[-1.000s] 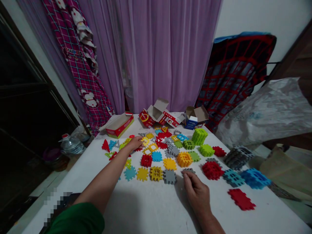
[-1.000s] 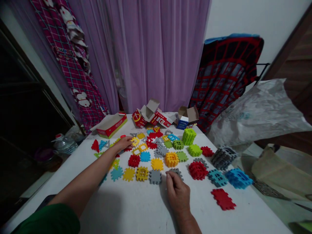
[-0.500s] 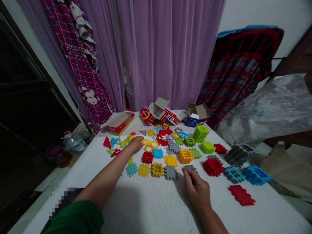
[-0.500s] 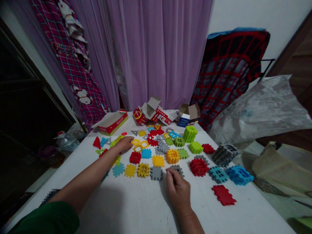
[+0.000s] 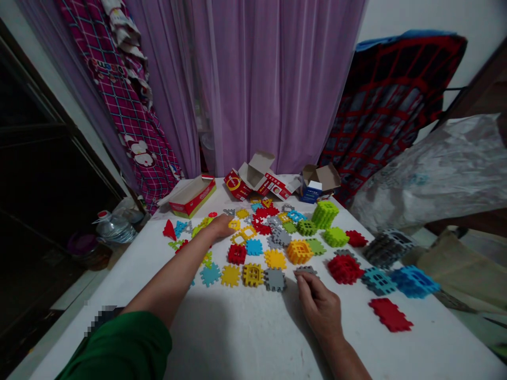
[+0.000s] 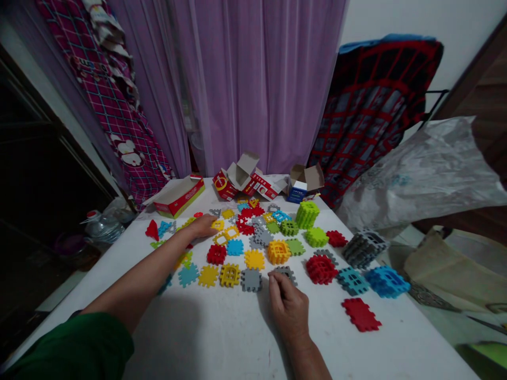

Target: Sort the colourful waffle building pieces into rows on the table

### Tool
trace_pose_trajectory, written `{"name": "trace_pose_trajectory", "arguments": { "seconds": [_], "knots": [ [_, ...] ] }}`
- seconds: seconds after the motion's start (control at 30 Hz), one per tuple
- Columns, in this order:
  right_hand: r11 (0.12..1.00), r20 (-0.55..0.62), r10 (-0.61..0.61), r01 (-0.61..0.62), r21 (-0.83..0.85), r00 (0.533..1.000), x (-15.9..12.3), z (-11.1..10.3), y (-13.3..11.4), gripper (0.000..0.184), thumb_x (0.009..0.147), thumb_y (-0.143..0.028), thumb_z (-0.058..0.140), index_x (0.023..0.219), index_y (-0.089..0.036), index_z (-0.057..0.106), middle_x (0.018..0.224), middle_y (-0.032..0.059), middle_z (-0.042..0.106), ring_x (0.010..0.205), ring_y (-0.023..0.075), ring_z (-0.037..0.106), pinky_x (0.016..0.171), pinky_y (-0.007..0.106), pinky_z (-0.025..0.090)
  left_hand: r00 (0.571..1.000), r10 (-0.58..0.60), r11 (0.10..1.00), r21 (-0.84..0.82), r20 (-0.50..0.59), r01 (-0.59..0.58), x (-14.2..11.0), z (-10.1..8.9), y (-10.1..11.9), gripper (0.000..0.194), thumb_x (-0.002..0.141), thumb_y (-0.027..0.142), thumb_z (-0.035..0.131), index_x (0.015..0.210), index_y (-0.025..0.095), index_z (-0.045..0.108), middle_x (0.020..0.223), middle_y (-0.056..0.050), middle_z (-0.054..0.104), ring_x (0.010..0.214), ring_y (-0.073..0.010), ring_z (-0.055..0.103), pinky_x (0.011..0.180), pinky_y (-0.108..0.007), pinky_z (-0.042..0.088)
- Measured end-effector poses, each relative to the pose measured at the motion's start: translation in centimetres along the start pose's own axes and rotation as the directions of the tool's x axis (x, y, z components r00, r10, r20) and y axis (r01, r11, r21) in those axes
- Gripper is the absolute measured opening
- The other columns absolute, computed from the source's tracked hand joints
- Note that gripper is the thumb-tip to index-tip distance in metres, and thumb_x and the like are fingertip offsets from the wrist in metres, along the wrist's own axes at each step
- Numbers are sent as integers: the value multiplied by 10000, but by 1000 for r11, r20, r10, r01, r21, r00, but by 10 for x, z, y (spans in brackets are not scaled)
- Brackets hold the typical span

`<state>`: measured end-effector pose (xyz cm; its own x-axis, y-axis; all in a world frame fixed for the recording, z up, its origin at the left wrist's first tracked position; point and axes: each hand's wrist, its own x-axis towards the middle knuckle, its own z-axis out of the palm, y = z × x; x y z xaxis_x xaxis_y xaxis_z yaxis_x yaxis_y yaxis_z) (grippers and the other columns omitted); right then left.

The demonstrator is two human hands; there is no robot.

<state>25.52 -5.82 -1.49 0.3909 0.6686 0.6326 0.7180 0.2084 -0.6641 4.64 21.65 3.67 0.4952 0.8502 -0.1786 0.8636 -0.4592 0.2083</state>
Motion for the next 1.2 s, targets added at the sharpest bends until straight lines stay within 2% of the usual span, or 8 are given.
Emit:
{"name": "trace_pose_trajectory", "arguments": {
  "seconds": [0.17,0.33,0.57,0.67,0.77,0.97,1.07,1.2],
  "knots": [
    [999,-7,-34,34,6,999,1,1,-1,188,913,-290,557,860,-192,709,750,27,772,618,147,734,586,170,566,1000,-23,999,-26,6,23,-1,3,6,550,755,441,676,1242,189,631,1320,-109,638,1178,-260,613,957,-273,467],
    [995,19,-99,99,-9,995,-1,0,3,151,919,-250,568,900,-181,702,773,27,774,626,137,736,614,157,566,996,-94,992,-83,1,94,1,6,17,656,733,572,660,1261,185,623,1293,-127,652,1130,-292,634,905,-310,481],
    [998,26,-47,48,-34,999,-2,-3,10,172,925,-262,561,912,-182,712,815,32,777,683,146,744,655,174,566,996,-80,996,-54,-47,78,-4,1,34,666,720,526,707,1288,192,609,1327,-144,617,1186,-328,595,958,-357,455],
    [1000,6,1,-1,-23,1000,0,-4,10,192,921,-288,561,896,-186,721,804,32,774,671,149,735,645,188,561,996,-13,994,-112,-94,2,-17,-7,46,650,736,445,724,1319,191,588,1297,-128,636,1149,-299,613,953,-342,461],
    [996,-34,85,-85,-1,996,0,-3,7,223,915,-332,560,897,-186,728,764,30,761,636,151,712,642,217,555,977,95,962,-234,-190,-139,-42,-10,66,735,718,361,750,1396,221,507,1258,-87,657,1018,-247,660,888,-317,496],
    [949,16,278,-277,153,961,0,4,6,313,850,-429,623,987,-172,739,870,69,774,735,192,722,690,275,572,894,263,861,-331,-362,-387,-101,16,117,764,740,251,736,1437,265,424,1304,-75,631,1088,-239,643,986,-385,489],
    [876,39,398,-392,280,917,1,8,4,352,826,-480,639,957,-171,747,853,73,770,757,203,718,717,296,572,871,294,852,-305,-394,-426,-118,33,132,794,746,231,737,1456,259,383,1333,-92,609,1167,-251,608,1024,-420,475],
    [802,87,464,-460,382,881,2,9,-2,345,793,-501,660,852,-173,752,723,50,742,670,192,683,673,303,550,857,279,893,-211,-434,-397,-128,44,140,774,769,229,731,1456,247,373,1325,-104,605,1223,-269,571,1045,-443,462]
  ]
}}
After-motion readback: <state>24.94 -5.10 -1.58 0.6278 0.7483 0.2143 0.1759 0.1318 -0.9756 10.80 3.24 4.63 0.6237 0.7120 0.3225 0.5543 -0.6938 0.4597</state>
